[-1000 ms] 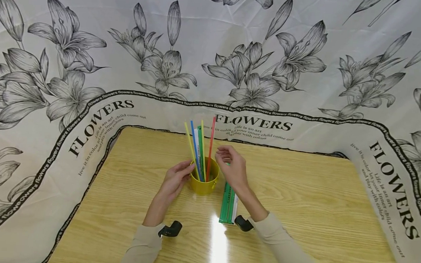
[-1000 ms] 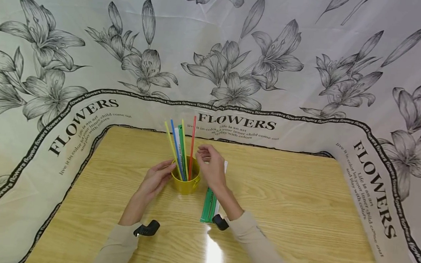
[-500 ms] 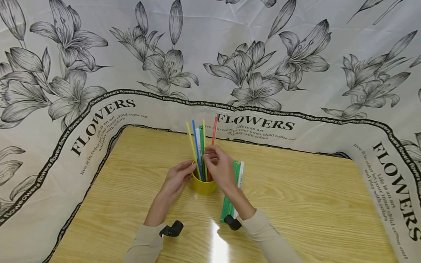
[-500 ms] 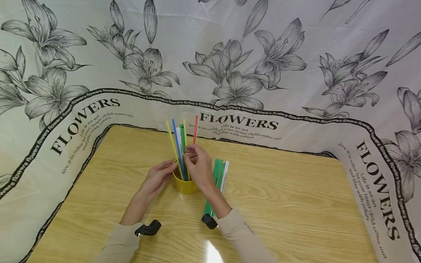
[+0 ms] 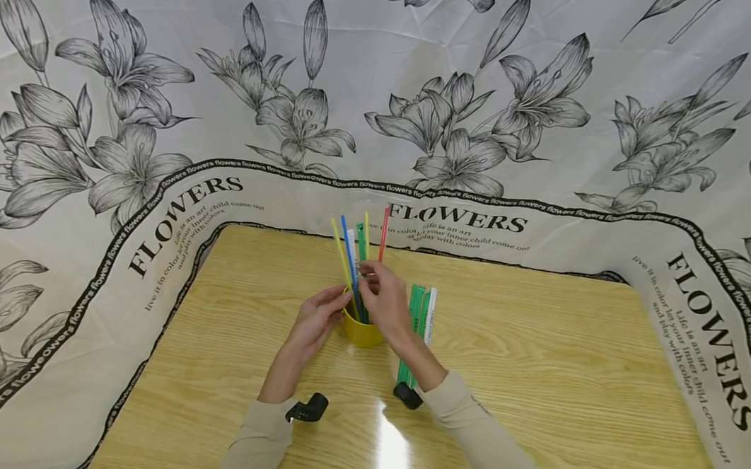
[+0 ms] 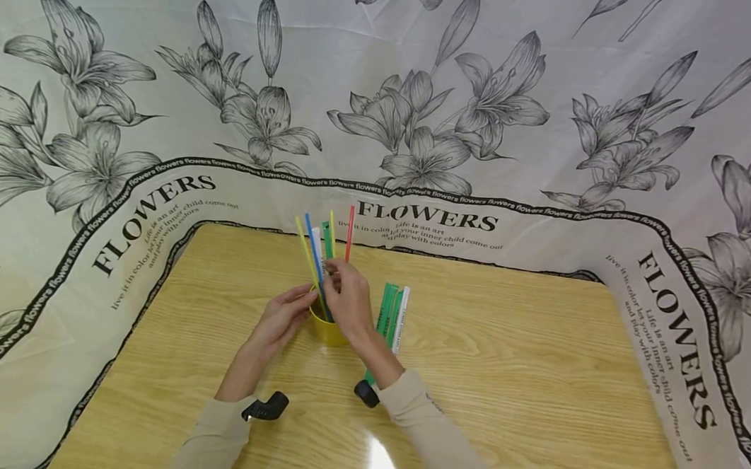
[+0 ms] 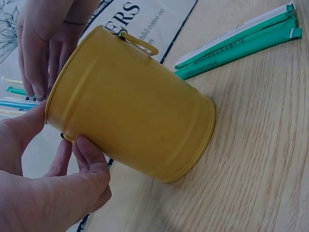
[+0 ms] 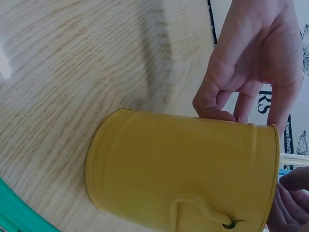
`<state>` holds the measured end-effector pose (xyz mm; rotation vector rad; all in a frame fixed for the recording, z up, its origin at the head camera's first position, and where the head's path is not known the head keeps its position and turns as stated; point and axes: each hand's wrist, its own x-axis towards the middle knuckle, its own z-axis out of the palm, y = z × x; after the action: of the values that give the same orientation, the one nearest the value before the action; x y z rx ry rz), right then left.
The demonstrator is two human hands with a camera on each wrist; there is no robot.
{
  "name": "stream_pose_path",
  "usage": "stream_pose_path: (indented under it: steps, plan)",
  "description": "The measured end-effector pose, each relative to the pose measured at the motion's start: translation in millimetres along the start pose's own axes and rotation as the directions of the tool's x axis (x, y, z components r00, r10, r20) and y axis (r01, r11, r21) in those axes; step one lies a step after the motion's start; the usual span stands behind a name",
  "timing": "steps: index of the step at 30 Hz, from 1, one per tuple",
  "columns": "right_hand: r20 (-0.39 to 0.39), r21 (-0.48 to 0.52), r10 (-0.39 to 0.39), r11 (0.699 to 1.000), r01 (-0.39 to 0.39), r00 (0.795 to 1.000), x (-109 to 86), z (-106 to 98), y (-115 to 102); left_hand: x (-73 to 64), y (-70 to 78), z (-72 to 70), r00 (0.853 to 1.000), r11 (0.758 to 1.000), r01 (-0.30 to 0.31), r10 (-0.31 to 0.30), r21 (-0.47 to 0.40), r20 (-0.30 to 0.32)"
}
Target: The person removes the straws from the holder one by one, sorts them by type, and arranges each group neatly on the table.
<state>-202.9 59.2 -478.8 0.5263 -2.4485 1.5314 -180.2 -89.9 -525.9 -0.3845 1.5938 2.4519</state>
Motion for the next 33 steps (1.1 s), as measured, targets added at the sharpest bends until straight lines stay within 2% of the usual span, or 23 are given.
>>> stream_pose_path:
  steps: [11, 23, 25, 29, 33]
  plan:
    - [0.025, -0.086, -0.024, 0.996, 0.026, 0.999, 4.9, 7, -1, 3.1, -1.3, -0.2, 1.000, 1.000, 0.008, -0.008, 0.018, 0.003]
    - [0.028, -0.163, -0.041, 0.986, 0.045, 0.999, 5.9, 5, 1, 0.9, 1.5, 1.7, 1.000, 1.000, 0.021, -0.021, 0.011, -0.013]
    - [0.012, -0.154, -0.051, 0.987, 0.053, 0.999, 6.3, 2, 2, 0.3, 2.0, 1.5, 1.000, 1.000, 0.023, -0.023, 0.018, -0.015]
    - [-0.039, -0.075, -0.069, 0.995, 0.066, 0.997, 7.1, -4, 3, -0.1, 2.7, 1.1, 1.000, 1.000, 0.021, -0.021, 0.022, -0.016]
    - [-0.082, -0.009, -0.055, 0.998, 0.055, 0.995, 6.7, -11, 2, 0.5, 2.6, 1.4, 1.000, 1.000, 0.017, -0.016, 0.013, -0.019]
